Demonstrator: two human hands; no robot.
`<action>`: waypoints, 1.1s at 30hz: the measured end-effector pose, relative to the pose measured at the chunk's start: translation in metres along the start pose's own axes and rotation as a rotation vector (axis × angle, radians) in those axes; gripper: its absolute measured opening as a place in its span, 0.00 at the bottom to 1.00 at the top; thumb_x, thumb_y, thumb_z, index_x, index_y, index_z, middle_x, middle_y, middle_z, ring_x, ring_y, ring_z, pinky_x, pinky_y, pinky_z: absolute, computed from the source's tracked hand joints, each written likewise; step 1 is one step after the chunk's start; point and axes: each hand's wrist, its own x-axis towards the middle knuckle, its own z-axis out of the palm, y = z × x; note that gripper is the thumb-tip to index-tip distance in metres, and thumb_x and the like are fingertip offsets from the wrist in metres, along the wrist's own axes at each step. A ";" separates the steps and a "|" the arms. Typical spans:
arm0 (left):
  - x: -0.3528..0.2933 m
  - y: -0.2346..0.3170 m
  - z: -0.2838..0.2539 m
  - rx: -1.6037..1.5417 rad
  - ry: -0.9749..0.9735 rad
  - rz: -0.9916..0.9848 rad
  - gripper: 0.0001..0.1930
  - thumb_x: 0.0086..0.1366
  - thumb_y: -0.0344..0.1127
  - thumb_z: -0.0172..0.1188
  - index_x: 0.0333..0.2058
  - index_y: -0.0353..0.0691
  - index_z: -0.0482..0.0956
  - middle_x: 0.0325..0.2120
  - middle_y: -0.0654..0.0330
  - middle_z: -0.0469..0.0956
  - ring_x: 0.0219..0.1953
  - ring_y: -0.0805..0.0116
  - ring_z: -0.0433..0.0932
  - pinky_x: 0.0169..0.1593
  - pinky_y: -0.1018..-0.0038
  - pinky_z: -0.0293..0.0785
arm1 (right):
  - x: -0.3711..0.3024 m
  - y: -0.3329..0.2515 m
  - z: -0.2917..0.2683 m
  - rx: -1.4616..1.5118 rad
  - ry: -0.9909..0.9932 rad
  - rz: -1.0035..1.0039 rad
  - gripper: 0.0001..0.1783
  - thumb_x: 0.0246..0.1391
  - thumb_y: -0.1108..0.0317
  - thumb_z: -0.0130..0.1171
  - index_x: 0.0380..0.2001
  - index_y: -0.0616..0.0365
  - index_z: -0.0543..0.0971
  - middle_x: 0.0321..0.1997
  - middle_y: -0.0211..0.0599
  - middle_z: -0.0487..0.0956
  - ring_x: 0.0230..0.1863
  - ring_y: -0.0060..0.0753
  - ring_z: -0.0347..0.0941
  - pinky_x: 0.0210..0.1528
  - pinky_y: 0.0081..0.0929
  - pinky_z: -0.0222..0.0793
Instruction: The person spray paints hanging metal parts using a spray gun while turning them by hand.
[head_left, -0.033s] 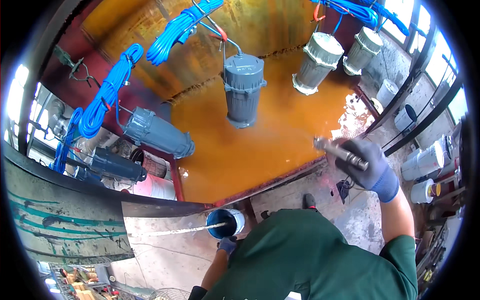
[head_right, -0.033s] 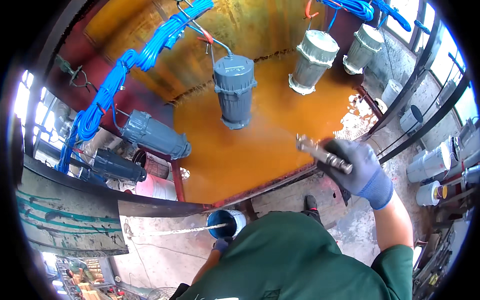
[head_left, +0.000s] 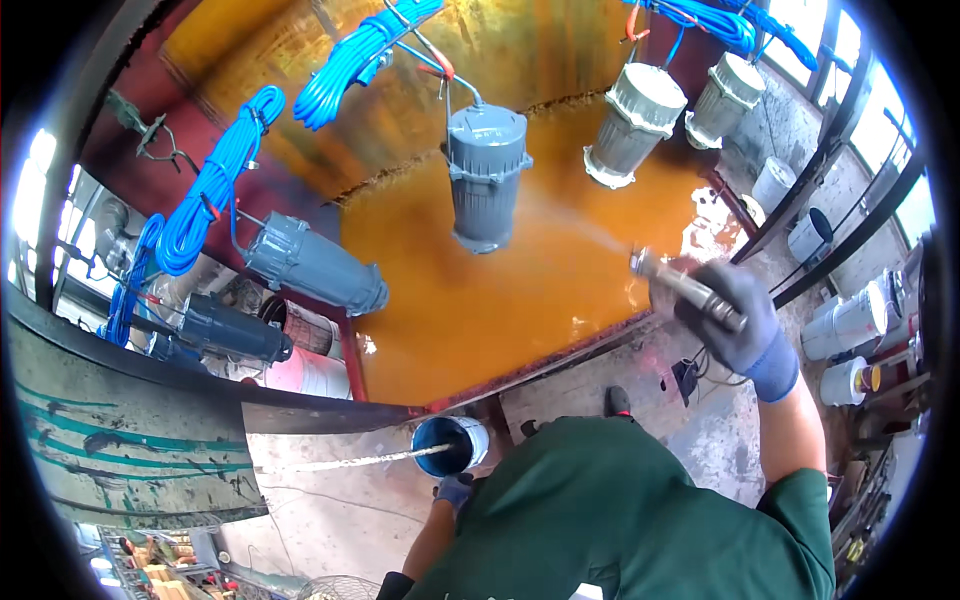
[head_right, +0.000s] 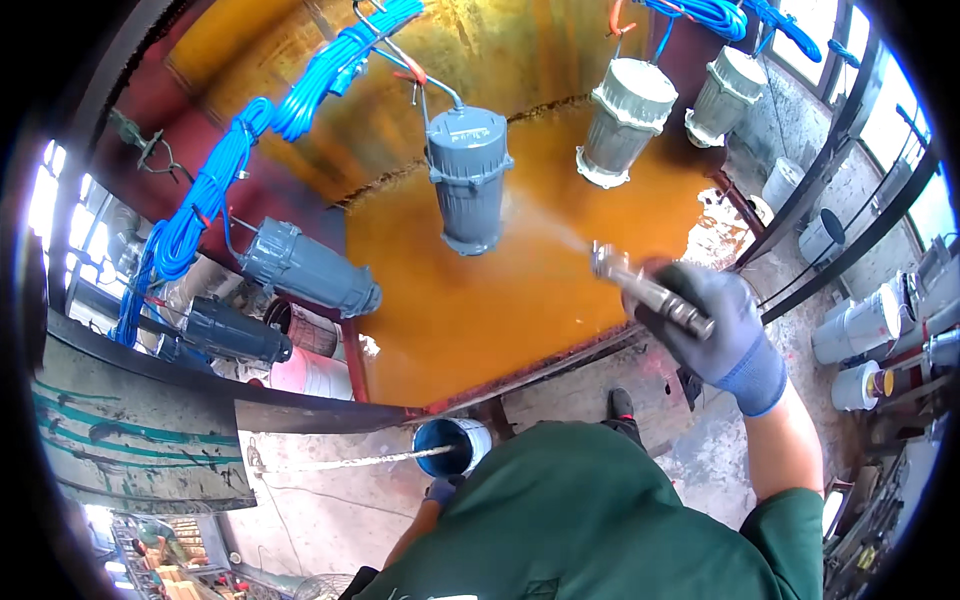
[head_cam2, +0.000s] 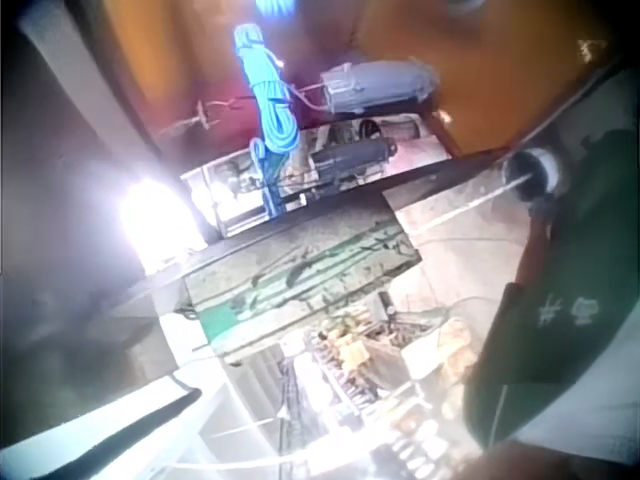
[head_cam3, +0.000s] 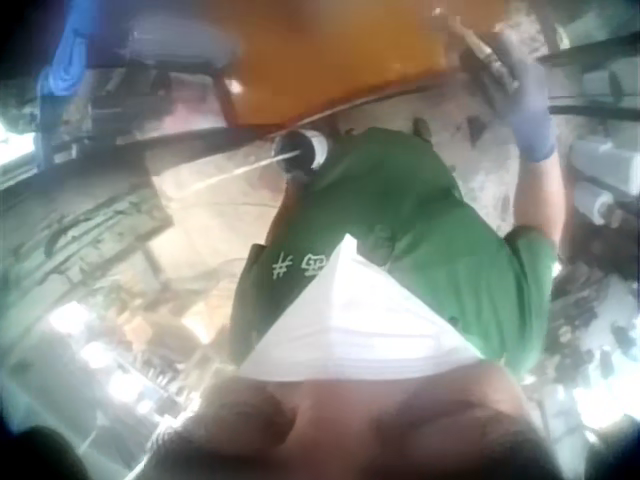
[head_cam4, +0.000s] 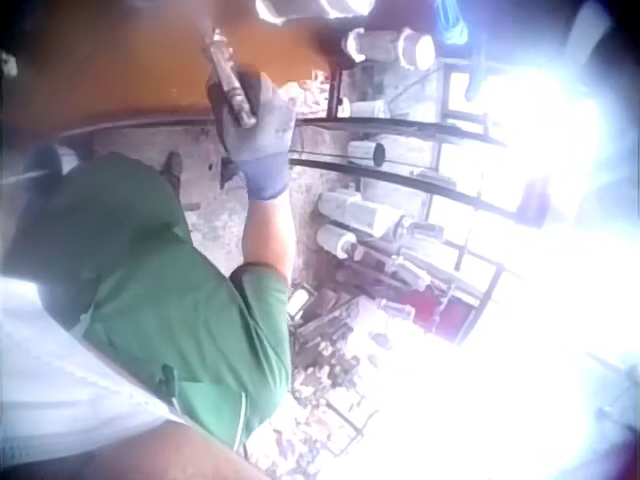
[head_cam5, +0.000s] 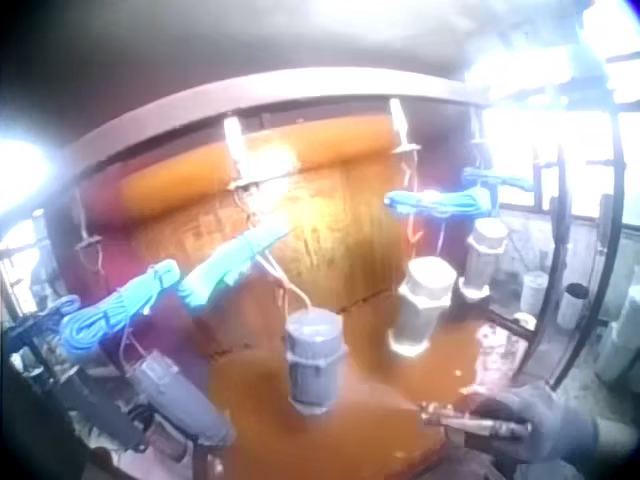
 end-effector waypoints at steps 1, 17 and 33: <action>-0.002 -0.012 0.002 0.001 -0.002 -0.003 0.16 0.60 0.37 0.74 0.46 0.38 0.89 0.40 0.55 0.89 0.44 0.62 0.86 0.51 0.65 0.80 | 0.004 -0.007 0.002 0.044 0.083 0.086 0.14 0.53 0.73 0.74 0.41 0.63 0.81 0.30 0.45 0.81 0.29 0.48 0.81 0.35 0.37 0.76; 0.023 -0.064 0.020 -0.205 0.030 0.131 0.34 0.62 0.39 0.72 0.65 0.34 0.74 0.63 0.48 0.77 0.61 0.60 0.78 0.63 0.68 0.73 | -0.084 0.121 0.102 0.352 -0.121 0.571 0.10 0.60 0.64 0.69 0.41 0.56 0.83 0.33 0.43 0.86 0.36 0.39 0.85 0.41 0.38 0.77; -0.120 0.603 -0.216 0.621 1.354 1.680 0.25 0.69 0.36 0.65 0.62 0.35 0.76 0.65 0.46 0.74 0.70 0.38 0.65 0.74 0.44 0.56 | -0.190 0.188 0.165 0.361 -0.107 0.857 0.19 0.59 0.58 0.69 0.47 0.58 0.80 0.43 0.49 0.85 0.45 0.50 0.84 0.49 0.43 0.77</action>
